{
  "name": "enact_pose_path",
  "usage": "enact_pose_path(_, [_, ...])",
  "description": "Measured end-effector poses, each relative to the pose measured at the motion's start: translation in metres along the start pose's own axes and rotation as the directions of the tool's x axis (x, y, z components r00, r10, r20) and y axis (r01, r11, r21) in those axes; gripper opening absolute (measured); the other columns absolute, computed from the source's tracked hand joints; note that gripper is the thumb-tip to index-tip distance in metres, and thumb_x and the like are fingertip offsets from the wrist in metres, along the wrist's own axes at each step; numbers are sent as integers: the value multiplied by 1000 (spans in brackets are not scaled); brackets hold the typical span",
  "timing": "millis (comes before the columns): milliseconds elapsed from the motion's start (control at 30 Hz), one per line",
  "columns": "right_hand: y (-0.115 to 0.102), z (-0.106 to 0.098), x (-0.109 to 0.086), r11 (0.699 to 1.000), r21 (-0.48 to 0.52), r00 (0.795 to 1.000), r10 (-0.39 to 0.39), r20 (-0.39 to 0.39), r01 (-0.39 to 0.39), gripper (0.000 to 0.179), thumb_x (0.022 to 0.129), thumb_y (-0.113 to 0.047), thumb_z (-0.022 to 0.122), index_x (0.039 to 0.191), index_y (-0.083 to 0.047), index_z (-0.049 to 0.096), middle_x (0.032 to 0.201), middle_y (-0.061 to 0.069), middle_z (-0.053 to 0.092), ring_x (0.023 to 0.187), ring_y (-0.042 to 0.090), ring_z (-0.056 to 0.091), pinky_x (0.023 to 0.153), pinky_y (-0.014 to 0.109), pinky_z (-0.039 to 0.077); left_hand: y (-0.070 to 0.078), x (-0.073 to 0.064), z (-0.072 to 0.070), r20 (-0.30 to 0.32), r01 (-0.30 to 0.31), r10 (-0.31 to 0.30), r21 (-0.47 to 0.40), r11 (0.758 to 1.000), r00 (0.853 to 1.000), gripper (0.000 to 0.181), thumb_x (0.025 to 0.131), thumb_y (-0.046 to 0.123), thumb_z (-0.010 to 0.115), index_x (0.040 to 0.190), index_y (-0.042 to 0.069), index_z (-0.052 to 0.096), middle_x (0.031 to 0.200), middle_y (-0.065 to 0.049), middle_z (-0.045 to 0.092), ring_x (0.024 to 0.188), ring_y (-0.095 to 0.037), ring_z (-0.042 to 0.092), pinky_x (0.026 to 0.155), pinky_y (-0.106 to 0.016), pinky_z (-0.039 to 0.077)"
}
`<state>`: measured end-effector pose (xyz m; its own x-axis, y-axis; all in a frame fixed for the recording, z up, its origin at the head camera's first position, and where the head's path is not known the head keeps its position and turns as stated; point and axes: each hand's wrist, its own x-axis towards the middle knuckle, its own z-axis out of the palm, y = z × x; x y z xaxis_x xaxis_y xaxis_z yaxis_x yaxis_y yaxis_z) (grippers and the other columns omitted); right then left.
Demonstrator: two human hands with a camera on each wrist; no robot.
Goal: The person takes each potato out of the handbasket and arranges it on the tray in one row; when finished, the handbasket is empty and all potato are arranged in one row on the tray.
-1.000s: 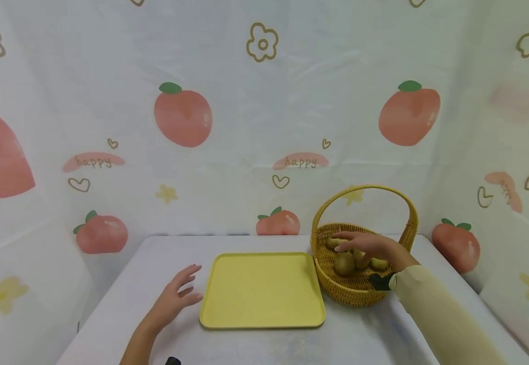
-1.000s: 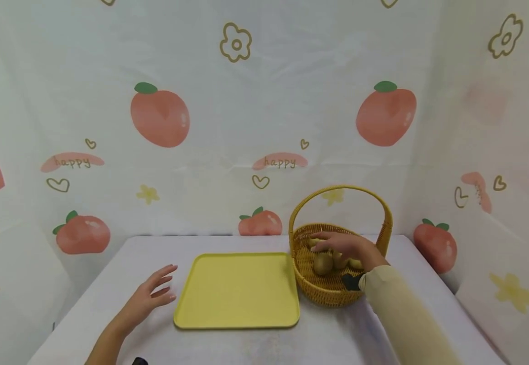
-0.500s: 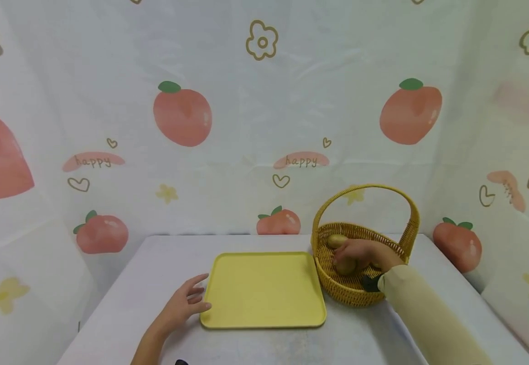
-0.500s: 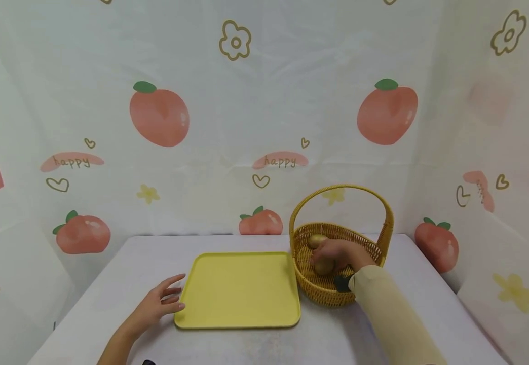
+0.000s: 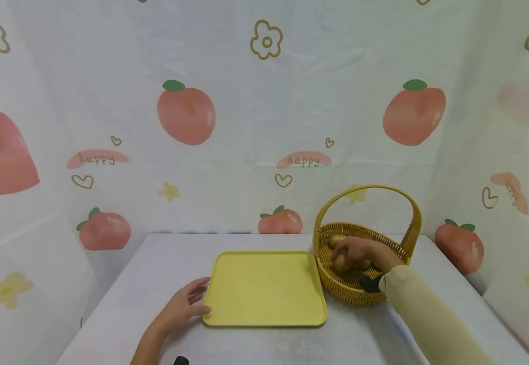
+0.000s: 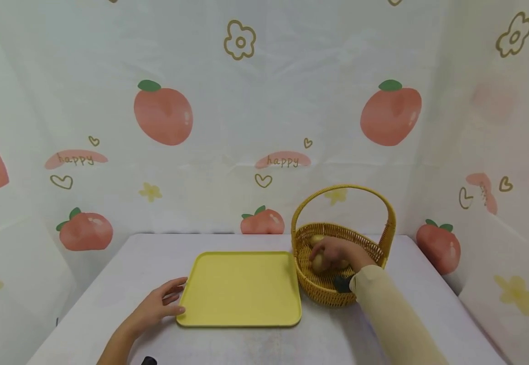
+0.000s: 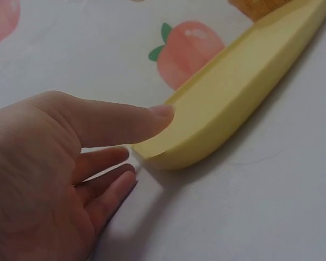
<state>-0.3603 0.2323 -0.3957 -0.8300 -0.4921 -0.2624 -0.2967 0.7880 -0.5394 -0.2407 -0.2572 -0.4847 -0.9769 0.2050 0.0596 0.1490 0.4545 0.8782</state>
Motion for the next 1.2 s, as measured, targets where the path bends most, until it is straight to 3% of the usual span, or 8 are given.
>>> enact_pose_path(200, [4, -1, -5, 996, 14, 995, -91, -44, 92, 39, 71, 8, 69, 106, -9, 72, 119, 18, 58, 90, 25, 51, 66, 31, 46, -3, 1, -4, 39, -5, 5, 2, 1000, 999, 77, 73, 10, 81, 139, -6, 45, 138, -28, 48, 128, -43, 46, 104, -38, 43])
enact_pose_path(333, [5, 0, -14, 987, 64, 985, -139, -106, 147, 37, 71, 3, 72, 108, -4, 71, 116, 18, 58, 86, 23, 51, 64, 32, 47, 0, 1, -5, 66, 2, -3, 23, 1000, 998, 76, 74, 11, 81, 138, -9, 46, 140, -29, 46, 129, -45, 44, 106, -44, 40])
enact_pose_path(567, [-6, -3, -34, 967, 176, 964, -145, -225, 186, 44, 77, -9, 76, 118, 2, 65, 110, 16, 57, 80, 23, 53, 61, 36, 51, 7, 0, -3, 87, 39, -48, 103, 994, 995, 77, 71, 13, 82, 138, -7, 48, 143, -22, 46, 134, -41, 39, 111, -51, 29])
enact_pose_path(667, [-14, -1, -42, 962, 175, 945, -154, -290, 211, 42, 80, -12, 76, 118, 1, 64, 106, 14, 57, 82, 23, 54, 62, 37, 52, 8, 0, -3, 79, 58, -69, 136, 989, 994, 77, 70, 13, 82, 137, -5, 50, 143, -20, 47, 135, -40, 38, 111, -52, 28])
enact_pose_path(800, [-27, 3, -51, 973, 88, 915, -165, -369, 212, 37, 81, -18, 78, 114, -7, 66, 104, 9, 60, 82, 21, 55, 64, 34, 50, 11, -1, -2, 67, 80, -91, 146, 986, 994, 76, 68, 11, 83, 137, -3, 52, 144, -19, 47, 136, -40, 36, 111, -54, 28])
enact_pose_path(1000, [-52, 12, -62, 955, 104, 898, -219, -382, 278, 33, 83, -19, 76, 112, -12, 64, 103, 8, 60, 75, 20, 56, 58, 34, 52, 11, -1, -1, 41, 114, -122, 162, 980, 992, 79, 67, 13, 85, 138, 2, 52, 143, -17, 49, 136, -39, 37, 111, -54, 29])
enact_pose_path(1100, [-65, 19, -63, 929, 72, 869, -310, -385, 363, 32, 86, -19, 73, 116, -10, 67, 106, 6, 61, 79, 17, 55, 61, 32, 53, 8, -1, -1, 37, 117, -124, 162, 980, 992, 81, 66, 13, 85, 139, 3, 52, 144, -17, 48, 137, -40, 35, 112, -55, 27])
enact_pose_path(1200, [-76, 28, -58, 896, -8, 820, -411, -397, 445, 30, 88, -19, 71, 117, -10, 70, 106, 1, 62, 86, 14, 53, 68, 30, 49, 6, 0, -1, 38, 119, -127, 159, 980, 991, 82, 65, 15, 85, 139, 3, 51, 144, -17, 47, 137, -40, 34, 112, -56, 26])
